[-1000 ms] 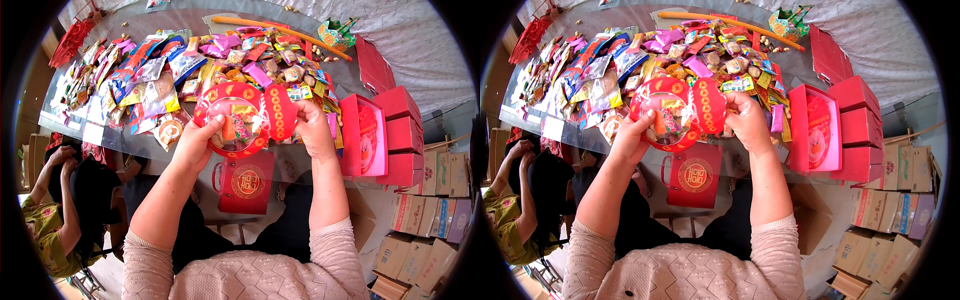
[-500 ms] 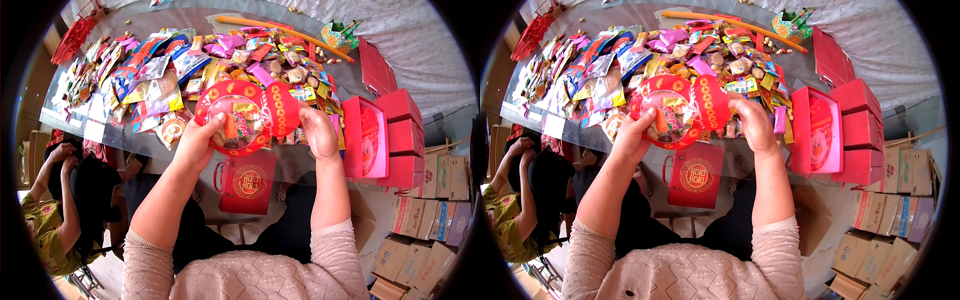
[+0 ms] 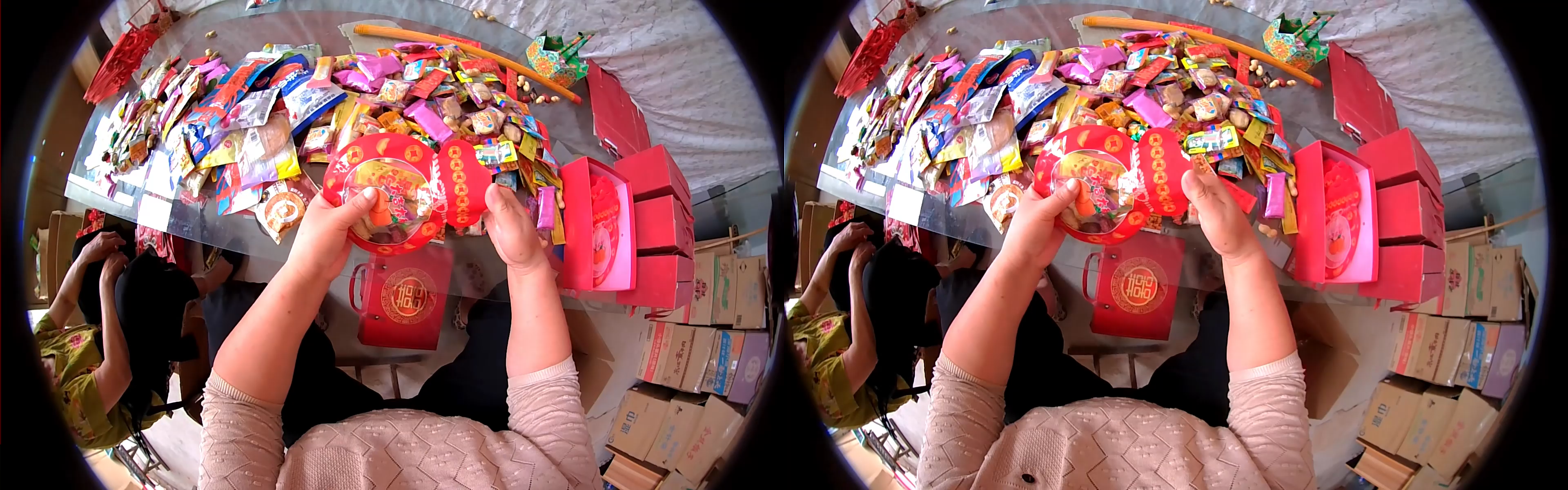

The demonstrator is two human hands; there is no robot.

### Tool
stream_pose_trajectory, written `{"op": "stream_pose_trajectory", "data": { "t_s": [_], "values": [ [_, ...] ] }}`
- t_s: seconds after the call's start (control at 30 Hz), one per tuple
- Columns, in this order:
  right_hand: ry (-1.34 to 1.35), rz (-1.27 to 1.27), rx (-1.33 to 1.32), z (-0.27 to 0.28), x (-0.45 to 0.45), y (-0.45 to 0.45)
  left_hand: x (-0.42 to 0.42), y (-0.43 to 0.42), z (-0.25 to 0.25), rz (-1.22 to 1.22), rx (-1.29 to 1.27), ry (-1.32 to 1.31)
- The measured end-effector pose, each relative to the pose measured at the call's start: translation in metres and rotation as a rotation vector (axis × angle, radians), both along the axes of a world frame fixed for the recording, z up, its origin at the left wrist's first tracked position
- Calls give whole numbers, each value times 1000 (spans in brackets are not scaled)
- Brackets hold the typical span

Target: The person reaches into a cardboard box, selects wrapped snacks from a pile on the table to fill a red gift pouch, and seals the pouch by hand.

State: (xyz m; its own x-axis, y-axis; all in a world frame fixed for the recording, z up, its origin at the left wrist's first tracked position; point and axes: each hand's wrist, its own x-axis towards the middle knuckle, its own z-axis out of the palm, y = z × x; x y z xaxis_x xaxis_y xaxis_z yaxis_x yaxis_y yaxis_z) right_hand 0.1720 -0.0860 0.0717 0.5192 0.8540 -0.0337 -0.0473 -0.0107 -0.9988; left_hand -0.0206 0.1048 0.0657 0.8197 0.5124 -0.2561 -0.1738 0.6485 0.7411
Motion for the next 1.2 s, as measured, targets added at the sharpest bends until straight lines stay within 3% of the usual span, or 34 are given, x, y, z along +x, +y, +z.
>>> {"op": "stream_pose_trajectory", "data": {
  "t_s": [0.67, 0.87, 1.07, 1.2],
  "values": [
    [0, 79, -32, 9, 2, -2, 0, -1, 5, 9, -4, 23],
    [47, -92, 86, 21, -18, 14, 2, -1, 0, 21, -25, 4],
    [75, 22, 12, 3, 4, -1, 2, 0, -1, 23, -30, -15],
    [44, -57, 59, 20, -16, 11, 1, -1, 3, 11, -39, 10]
  ]
}}
